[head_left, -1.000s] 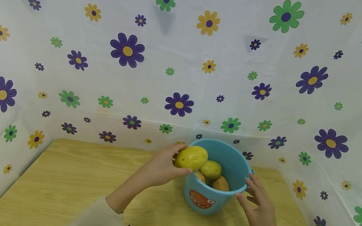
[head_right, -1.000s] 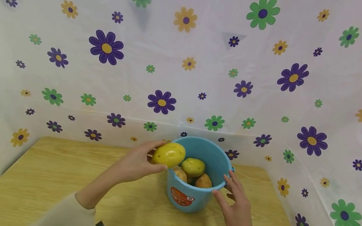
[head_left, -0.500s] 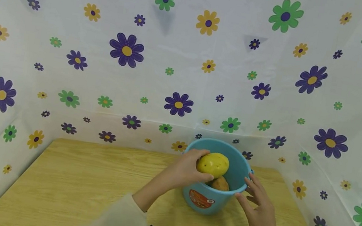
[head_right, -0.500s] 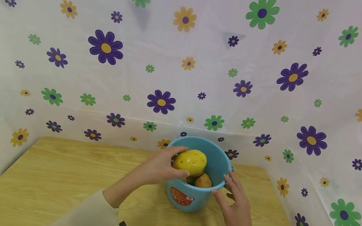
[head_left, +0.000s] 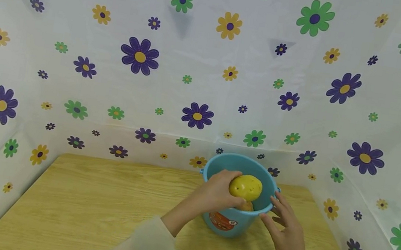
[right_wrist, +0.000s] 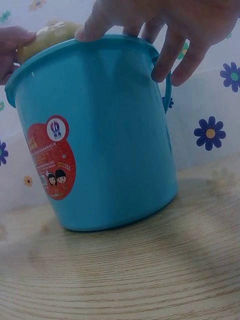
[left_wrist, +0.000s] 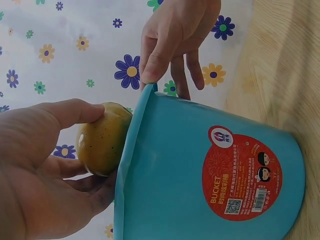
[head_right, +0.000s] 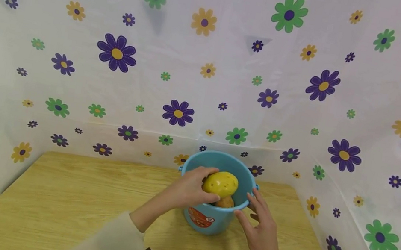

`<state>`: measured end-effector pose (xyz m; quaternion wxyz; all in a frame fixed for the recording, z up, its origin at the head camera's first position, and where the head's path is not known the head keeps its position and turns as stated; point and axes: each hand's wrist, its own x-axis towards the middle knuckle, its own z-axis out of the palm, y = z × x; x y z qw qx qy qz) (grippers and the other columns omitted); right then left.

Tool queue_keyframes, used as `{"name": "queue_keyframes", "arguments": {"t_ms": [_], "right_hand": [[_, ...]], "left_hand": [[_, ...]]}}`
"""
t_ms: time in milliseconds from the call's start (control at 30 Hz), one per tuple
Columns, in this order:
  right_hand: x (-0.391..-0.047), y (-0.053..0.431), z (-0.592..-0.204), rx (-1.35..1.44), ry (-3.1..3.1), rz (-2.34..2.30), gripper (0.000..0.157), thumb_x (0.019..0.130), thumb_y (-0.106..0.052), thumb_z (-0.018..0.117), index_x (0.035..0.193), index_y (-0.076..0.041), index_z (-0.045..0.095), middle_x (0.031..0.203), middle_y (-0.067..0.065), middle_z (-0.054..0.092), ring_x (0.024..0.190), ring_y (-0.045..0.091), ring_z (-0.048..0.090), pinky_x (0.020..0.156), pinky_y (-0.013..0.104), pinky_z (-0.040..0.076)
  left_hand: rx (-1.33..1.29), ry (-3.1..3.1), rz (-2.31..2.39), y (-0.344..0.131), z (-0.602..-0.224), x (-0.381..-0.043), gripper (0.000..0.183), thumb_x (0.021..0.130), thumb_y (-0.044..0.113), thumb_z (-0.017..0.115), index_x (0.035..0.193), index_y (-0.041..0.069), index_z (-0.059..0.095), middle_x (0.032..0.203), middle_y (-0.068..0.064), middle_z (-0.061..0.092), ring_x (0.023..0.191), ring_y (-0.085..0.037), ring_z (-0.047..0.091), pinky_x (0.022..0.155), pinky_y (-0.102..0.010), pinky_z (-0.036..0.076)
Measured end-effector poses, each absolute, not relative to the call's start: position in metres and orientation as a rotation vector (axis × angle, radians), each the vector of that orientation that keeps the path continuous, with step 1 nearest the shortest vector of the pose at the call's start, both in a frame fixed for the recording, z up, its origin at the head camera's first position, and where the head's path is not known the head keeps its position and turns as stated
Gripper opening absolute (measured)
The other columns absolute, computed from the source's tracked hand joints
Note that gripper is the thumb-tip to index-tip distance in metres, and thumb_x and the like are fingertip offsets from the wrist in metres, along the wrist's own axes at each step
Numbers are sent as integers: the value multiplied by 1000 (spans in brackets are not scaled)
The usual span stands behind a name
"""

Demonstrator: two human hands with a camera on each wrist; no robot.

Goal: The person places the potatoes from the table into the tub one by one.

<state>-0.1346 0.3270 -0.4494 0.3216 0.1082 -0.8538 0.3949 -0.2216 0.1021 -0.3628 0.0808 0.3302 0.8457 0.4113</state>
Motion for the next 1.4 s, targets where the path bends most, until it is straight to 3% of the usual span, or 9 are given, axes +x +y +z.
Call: {"name": "queue_keyframes", "arguments": {"t_ms": [333, 600, 900, 1133, 1233, 1333, 1400], "right_hand": [[-136, 326, -451, 293, -2237, 1024, 61, 84, 10, 79, 141, 7, 57, 153, 23, 48, 116, -12, 54, 84, 9, 52], [-137, 326, -451, 308, -2233, 1026, 60, 84, 10, 79, 140, 9, 57, 152, 24, 48, 116, -10, 55, 85, 10, 52], [-141, 324, -451, 323, -2230, 1024, 60, 84, 10, 79, 140, 9, 57, 152, 24, 49, 116, -8, 56, 84, 11, 53], [-140, 325, -449, 292, -2278, 1030, 56, 90, 4, 77, 141, 11, 55, 154, 22, 47, 119, -9, 54, 86, 11, 52], [-139, 325, -446, 258, -2321, 1011, 54, 93, -2, 76, 141, 11, 55, 156, 22, 45, 125, 3, 56, 89, 8, 49], [-139, 324, -441, 217, -2366, 998, 53, 96, -9, 74, 141, 10, 55, 156, 22, 45, 134, 30, 53, 93, 5, 42], [-139, 323, -437, 191, -2393, 998, 53, 98, -14, 73, 142, 9, 54, 157, 23, 44, 136, 46, 47, 100, 12, 42]], "left_hand": [[974, 2539, 1229, 109, -367, -221, 75, 90, 29, 80, 152, 5, 47, 140, -12, 57, 106, -17, 60, 81, -25, 56], [952, 2519, 1303, 108, -366, -222, 60, 100, 33, 71, 152, 11, 52, 147, -9, 57, 127, -24, 59, 97, -40, 56], [981, 2497, 1392, 101, -368, -223, 51, 103, 29, 67, 149, 12, 54, 145, -5, 59, 123, -20, 61, 93, -32, 57], [977, 2496, 1418, 96, -367, -220, 50, 102, 27, 67, 148, 11, 56, 144, -4, 60, 122, -20, 62, 93, -31, 57], [975, 2508, 1429, 92, -366, -219, 49, 102, 26, 67, 147, 10, 56, 143, -5, 60, 123, -21, 61, 95, -32, 56], [961, 2532, 1426, 87, -364, -218, 49, 102, 28, 67, 147, 11, 57, 143, -3, 60, 124, -22, 61, 95, -34, 56], [955, 2551, 1416, 82, -364, -217, 49, 103, 29, 67, 147, 13, 57, 144, -3, 60, 124, -22, 60, 95, -35, 56]]}}
